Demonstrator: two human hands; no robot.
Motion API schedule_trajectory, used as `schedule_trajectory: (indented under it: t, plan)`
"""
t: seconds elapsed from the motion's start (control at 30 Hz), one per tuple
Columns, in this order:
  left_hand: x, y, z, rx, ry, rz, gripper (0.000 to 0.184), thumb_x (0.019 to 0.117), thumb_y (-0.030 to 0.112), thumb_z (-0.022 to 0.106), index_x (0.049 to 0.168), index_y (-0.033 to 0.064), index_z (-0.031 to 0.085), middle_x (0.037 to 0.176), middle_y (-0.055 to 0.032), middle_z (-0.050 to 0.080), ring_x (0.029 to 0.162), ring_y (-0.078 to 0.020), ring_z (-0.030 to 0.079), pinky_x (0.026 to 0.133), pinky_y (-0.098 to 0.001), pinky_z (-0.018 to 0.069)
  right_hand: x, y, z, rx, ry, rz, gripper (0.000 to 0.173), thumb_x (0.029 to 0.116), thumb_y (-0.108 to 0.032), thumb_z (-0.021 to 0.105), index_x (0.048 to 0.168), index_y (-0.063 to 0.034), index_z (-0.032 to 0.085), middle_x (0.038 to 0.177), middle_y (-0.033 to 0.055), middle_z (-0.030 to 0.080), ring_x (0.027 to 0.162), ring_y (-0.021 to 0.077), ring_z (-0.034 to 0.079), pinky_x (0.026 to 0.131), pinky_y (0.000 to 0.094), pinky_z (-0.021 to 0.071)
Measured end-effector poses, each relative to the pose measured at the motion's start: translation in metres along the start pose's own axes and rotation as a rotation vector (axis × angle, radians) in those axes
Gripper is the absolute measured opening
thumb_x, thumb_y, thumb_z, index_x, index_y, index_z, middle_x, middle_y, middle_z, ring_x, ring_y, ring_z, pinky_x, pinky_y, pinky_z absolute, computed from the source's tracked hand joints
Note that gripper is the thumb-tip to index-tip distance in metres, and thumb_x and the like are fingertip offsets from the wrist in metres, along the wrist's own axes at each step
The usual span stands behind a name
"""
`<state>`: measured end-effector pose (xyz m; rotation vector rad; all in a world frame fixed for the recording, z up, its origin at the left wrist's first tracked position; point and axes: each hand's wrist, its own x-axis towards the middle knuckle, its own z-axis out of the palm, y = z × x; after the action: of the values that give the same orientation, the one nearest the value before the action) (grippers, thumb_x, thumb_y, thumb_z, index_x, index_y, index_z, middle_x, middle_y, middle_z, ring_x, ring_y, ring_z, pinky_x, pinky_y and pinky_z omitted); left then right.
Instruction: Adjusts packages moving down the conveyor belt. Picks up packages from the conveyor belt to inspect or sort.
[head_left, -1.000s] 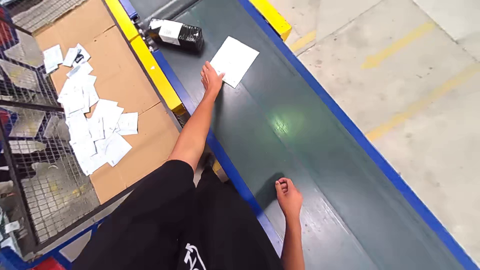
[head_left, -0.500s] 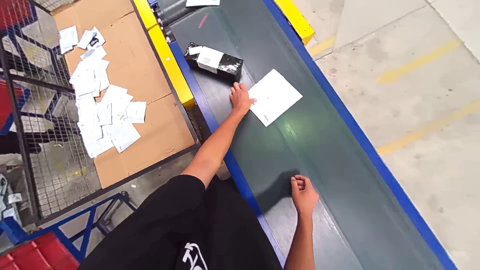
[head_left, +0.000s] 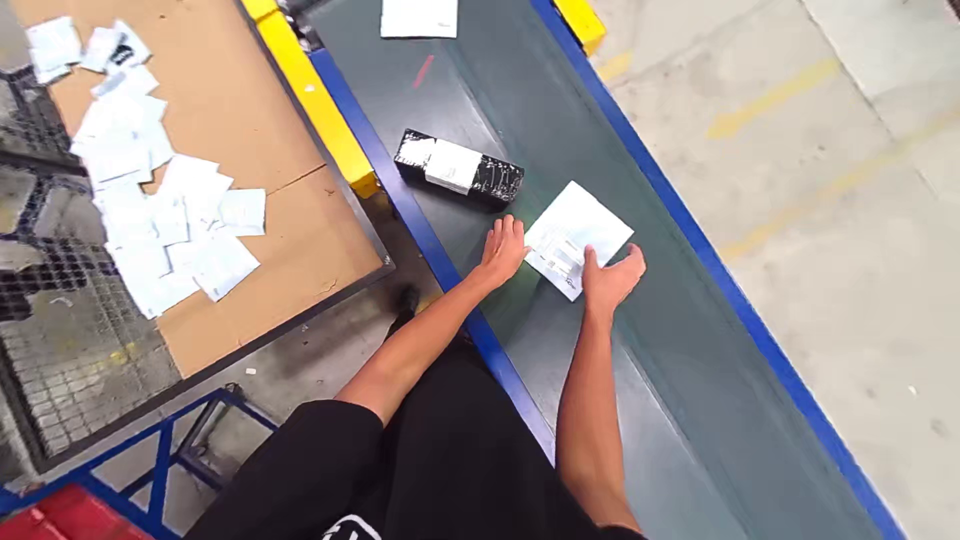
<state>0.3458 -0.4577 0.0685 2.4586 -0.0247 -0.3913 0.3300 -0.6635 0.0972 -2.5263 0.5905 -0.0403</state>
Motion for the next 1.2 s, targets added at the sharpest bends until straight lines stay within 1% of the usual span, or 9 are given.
schedule_trajectory:
  t: [0.1, 0.33, 0.57, 0.63, 0.7, 0.77, 0.93, 1.1, 1.2]
  plan:
    - [-0.009, 0.036, 0.03, 0.024, -0.005, -0.075, 0.057, 0.0953, 0.03, 0.07, 0.133, -0.0103, 0.055, 0.136, -0.0309, 0.054, 0.129, -0.0448, 0.053, 0.102, -0.0509, 0.0506, 0.017, 0.03, -0.016, -0.025, -0.078, 0.31, 0.1, 0.0814, -0.054, 0.08, 0.152, 0.0044, 0.038, 0.145, 0.0361, 0.045, 0.136, 0.0494, 0.045, 0.11, 0.0602, 0.0394]
    - [-0.049, 0.084, 0.077, -0.042, -0.319, 0.015, 0.037, 0.0966, 0.015, 0.061, 0.126, -0.0071, 0.063, 0.135, -0.0262, 0.058, 0.131, -0.0416, 0.053, 0.105, -0.0554, 0.049, -0.057, 0.103, -0.032, 0.121, -0.008, 0.387, 0.099, 0.0767, -0.041, 0.088, 0.149, 0.0053, 0.039, 0.136, 0.0299, 0.057, 0.126, 0.0431, 0.056, 0.106, 0.0569, 0.0453]
    - [-0.142, 0.072, 0.022, -0.631, -0.267, 0.582, 0.024, 0.1046, 0.005, 0.048, 0.116, -0.0092, 0.064, 0.112, -0.022, 0.068, 0.105, -0.0278, 0.069, 0.096, -0.0425, 0.0558, -0.12, 0.159, -0.067, 0.482, -0.159, 0.224, 0.074, 0.0882, -0.028, 0.079, 0.148, -0.002, 0.045, 0.139, 0.0201, 0.058, 0.105, 0.0231, 0.068, 0.082, 0.0406, 0.0597]
    - [-0.163, 0.039, -0.024, -0.674, -0.044, 0.481, 0.025, 0.1037, 0.003, 0.047, 0.116, -0.0087, 0.065, 0.108, -0.0185, 0.071, 0.101, -0.021, 0.071, 0.093, -0.0388, 0.0582, -0.126, 0.148, -0.07, 0.426, -0.15, 0.0, 0.092, 0.0791, -0.034, 0.085, 0.152, -0.0013, 0.04, 0.152, 0.0219, 0.045, 0.128, 0.027, 0.058, 0.096, 0.0433, 0.0568]
    - [-0.177, -0.012, -0.069, -0.651, 0.219, 0.233, 0.026, 0.1055, 0.006, 0.045, 0.115, -0.009, 0.063, 0.106, -0.0154, 0.071, 0.098, -0.0154, 0.07, 0.091, -0.0355, 0.0591, -0.127, 0.122, -0.069, 0.217, -0.135, -0.272, 0.109, 0.0709, -0.052, 0.087, 0.153, 0.001, 0.039, 0.162, 0.0262, 0.031, 0.147, 0.0378, 0.036, 0.117, 0.0547, 0.0377]
    - [-0.189, -0.079, -0.107, -0.595, 0.462, -0.051, 0.028, 0.1083, 0.012, 0.041, 0.117, -0.011, 0.055, 0.103, -0.0152, 0.065, 0.094, -0.0145, 0.066, 0.088, -0.0342, 0.0576, -0.124, 0.096, -0.062, -0.024, -0.157, -0.479, 0.112, 0.0671, -0.066, 0.082, 0.154, -0.0071, 0.043, 0.163, 0.0253, 0.029, 0.151, 0.0471, 0.027, 0.118, 0.0701, 0.0235]
    - [-0.204, -0.221, -0.175, -0.123, 0.87, -0.729, 0.046, 0.1061, 0.016, 0.038, 0.142, -0.0106, 0.044, 0.134, -0.0311, 0.057, 0.125, -0.0383, 0.059, 0.106, -0.0501, 0.0472, -0.106, 0.083, -0.064, -0.316, -0.249, -0.597, 0.109, 0.0529, -0.031, 0.096, 0.151, -0.0186, 0.049, 0.154, 0.0167, 0.048, 0.147, 0.0525, 0.029, 0.114, 0.0795, 0.012]
    - [-0.077, -0.138, -0.153, 0.035, 0.395, -0.193, 0.064, 0.102, 0.033, 0.059, 0.148, -0.0071, 0.041, 0.149, -0.0285, 0.049, 0.14, -0.0394, 0.047, 0.117, -0.0529, 0.039, -0.111, 0.123, -0.094, -0.444, -0.349, -0.624, 0.09, 0.062, -0.041, 0.089, 0.141, -0.0122, 0.055, 0.125, 0.0228, 0.063, 0.117, 0.0467, 0.059, 0.106, 0.071, 0.0353]
    - [0.023, -0.06, -0.096, 0.313, 0.031, 0.243, 0.085, 0.0888, 0.034, 0.078, 0.155, -0.0003, 0.038, 0.165, -0.0215, 0.03, 0.154, -0.0437, 0.024, 0.122, -0.0652, 0.0208, -0.153, 0.14, -0.11, -0.414, -0.199, -0.535, 0.084, 0.0682, -0.058, 0.076, 0.136, -0.0116, 0.059, 0.116, 0.0233, 0.064, 0.105, 0.0481, 0.061, 0.091, 0.0679, 0.0417]
